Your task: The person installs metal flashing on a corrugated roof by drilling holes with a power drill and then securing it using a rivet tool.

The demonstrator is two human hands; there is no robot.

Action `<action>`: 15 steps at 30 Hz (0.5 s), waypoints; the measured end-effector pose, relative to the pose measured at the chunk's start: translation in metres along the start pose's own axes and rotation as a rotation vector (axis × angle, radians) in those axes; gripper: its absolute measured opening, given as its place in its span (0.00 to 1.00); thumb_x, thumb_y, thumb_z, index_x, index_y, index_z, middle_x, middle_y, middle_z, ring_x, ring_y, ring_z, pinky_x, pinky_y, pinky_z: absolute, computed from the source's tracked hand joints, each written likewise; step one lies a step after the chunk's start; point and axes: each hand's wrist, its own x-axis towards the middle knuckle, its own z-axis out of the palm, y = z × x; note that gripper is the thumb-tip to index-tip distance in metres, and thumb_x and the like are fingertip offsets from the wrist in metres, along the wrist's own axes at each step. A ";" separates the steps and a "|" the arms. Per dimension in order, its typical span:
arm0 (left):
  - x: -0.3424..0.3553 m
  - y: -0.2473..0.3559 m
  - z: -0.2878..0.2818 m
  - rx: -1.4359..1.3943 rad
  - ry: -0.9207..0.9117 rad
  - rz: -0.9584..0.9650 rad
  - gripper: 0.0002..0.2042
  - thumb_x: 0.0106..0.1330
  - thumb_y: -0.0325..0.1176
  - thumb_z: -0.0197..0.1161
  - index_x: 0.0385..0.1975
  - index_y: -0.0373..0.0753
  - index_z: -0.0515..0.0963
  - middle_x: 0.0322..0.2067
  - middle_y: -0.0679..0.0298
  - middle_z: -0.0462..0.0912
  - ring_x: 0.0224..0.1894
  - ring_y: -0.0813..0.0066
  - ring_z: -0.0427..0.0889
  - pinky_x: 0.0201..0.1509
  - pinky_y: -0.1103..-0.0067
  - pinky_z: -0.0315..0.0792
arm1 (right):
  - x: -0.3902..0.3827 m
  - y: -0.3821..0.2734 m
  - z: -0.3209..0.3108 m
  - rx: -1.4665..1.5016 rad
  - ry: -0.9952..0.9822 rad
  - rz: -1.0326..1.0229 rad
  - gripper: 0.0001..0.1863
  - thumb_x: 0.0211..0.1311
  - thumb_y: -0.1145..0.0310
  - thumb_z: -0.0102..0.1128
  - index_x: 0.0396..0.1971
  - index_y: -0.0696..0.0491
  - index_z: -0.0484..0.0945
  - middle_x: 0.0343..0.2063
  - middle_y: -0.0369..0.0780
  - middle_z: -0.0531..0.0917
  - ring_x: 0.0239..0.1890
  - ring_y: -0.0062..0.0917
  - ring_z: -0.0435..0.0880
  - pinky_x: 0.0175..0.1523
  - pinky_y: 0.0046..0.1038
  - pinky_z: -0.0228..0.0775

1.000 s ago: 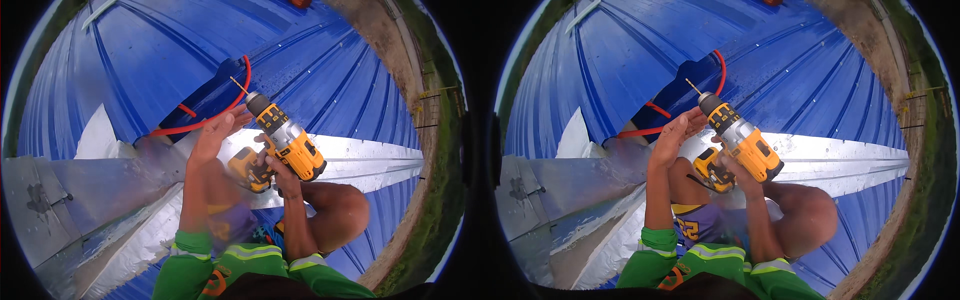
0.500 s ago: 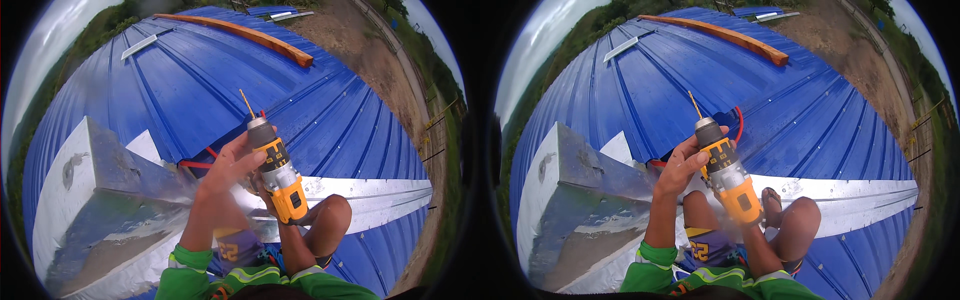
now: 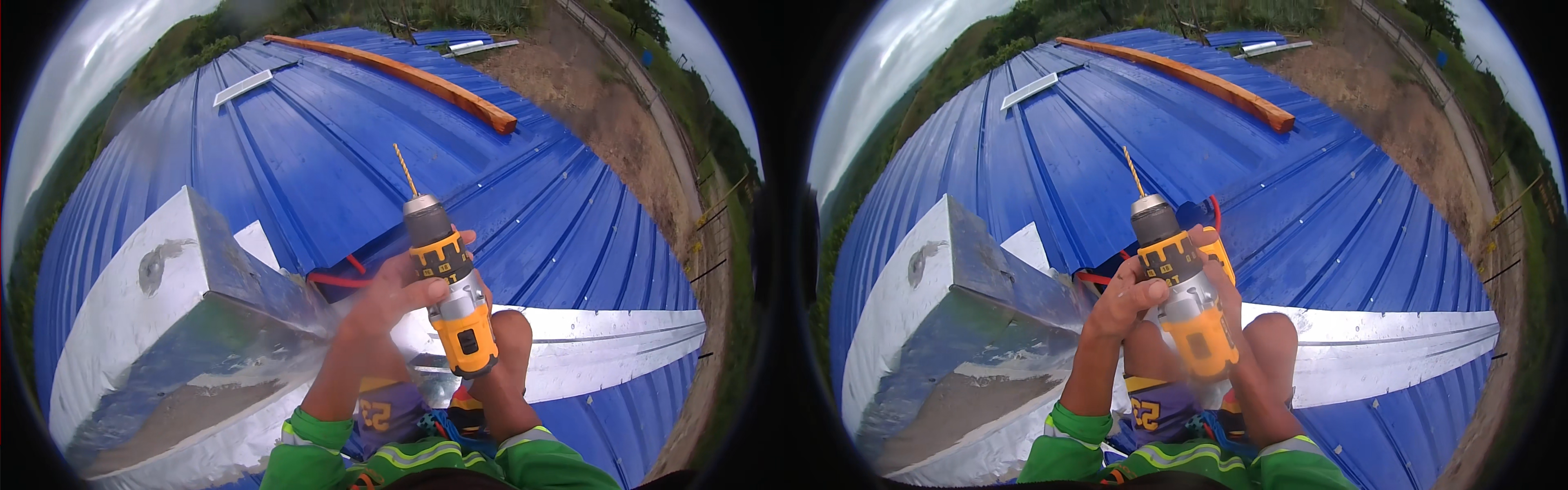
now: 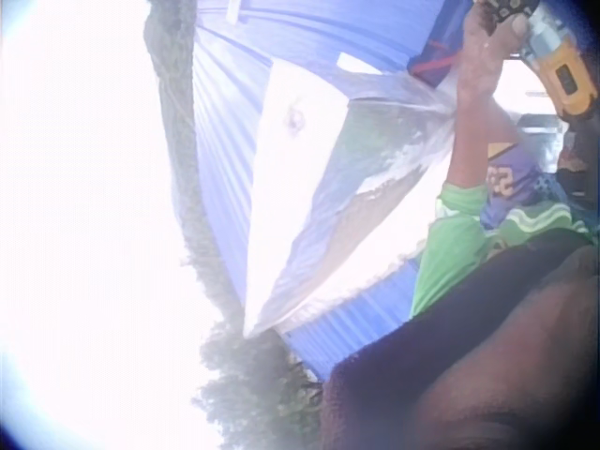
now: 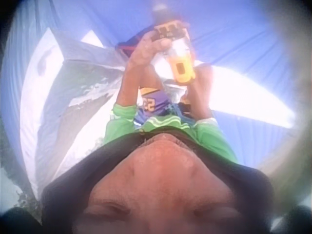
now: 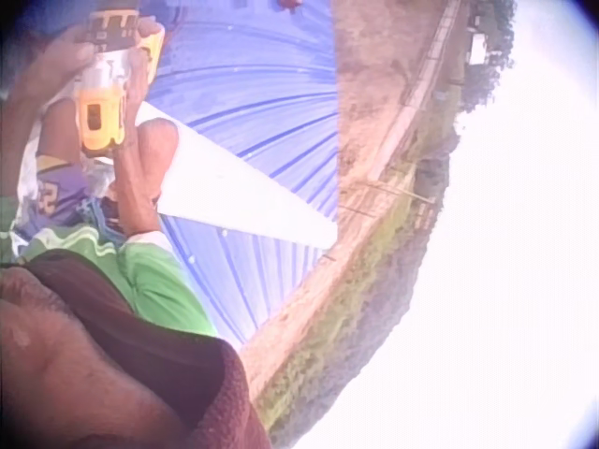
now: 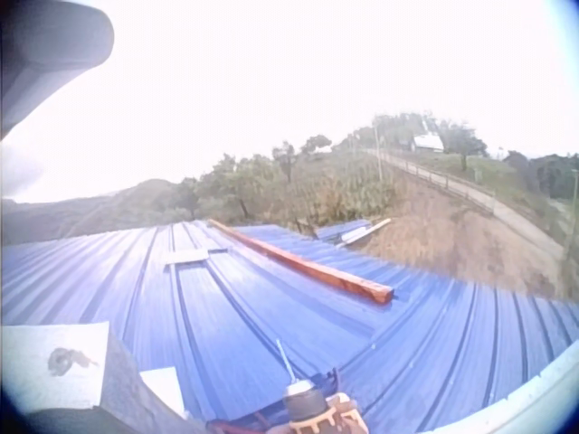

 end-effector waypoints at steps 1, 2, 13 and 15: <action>0.000 0.002 -0.002 -0.088 -0.058 0.030 0.38 0.63 0.40 0.67 0.70 0.35 0.58 0.51 0.55 0.79 0.54 0.64 0.80 0.63 0.67 0.69 | -0.006 -0.003 -0.003 0.014 0.013 -0.009 0.14 0.67 0.69 0.58 0.50 0.54 0.73 0.34 0.32 0.80 0.31 0.12 0.79 0.32 0.15 0.72; 0.001 0.004 -0.003 -0.086 -0.057 0.040 0.38 0.63 0.40 0.67 0.70 0.35 0.58 0.51 0.55 0.79 0.54 0.64 0.80 0.63 0.67 0.69 | -0.009 -0.005 -0.004 0.027 0.023 -0.015 0.14 0.67 0.69 0.58 0.50 0.54 0.73 0.34 0.32 0.80 0.31 0.12 0.79 0.32 0.15 0.72; 0.017 -0.021 -0.033 -0.077 0.058 0.005 0.44 0.50 0.38 0.75 0.68 0.33 0.62 0.61 0.55 0.74 0.60 0.69 0.75 0.64 0.68 0.68 | -0.007 0.001 -0.004 0.071 0.064 -0.018 0.15 0.67 0.68 0.58 0.50 0.54 0.73 0.34 0.33 0.80 0.32 0.13 0.80 0.32 0.15 0.72; 0.019 -0.026 -0.036 -0.089 0.045 0.012 0.44 0.49 0.38 0.76 0.68 0.33 0.62 0.61 0.55 0.74 0.60 0.69 0.75 0.65 0.68 0.67 | -0.005 0.002 -0.005 0.074 0.062 -0.015 0.15 0.67 0.68 0.58 0.51 0.54 0.72 0.34 0.33 0.80 0.32 0.13 0.80 0.33 0.15 0.72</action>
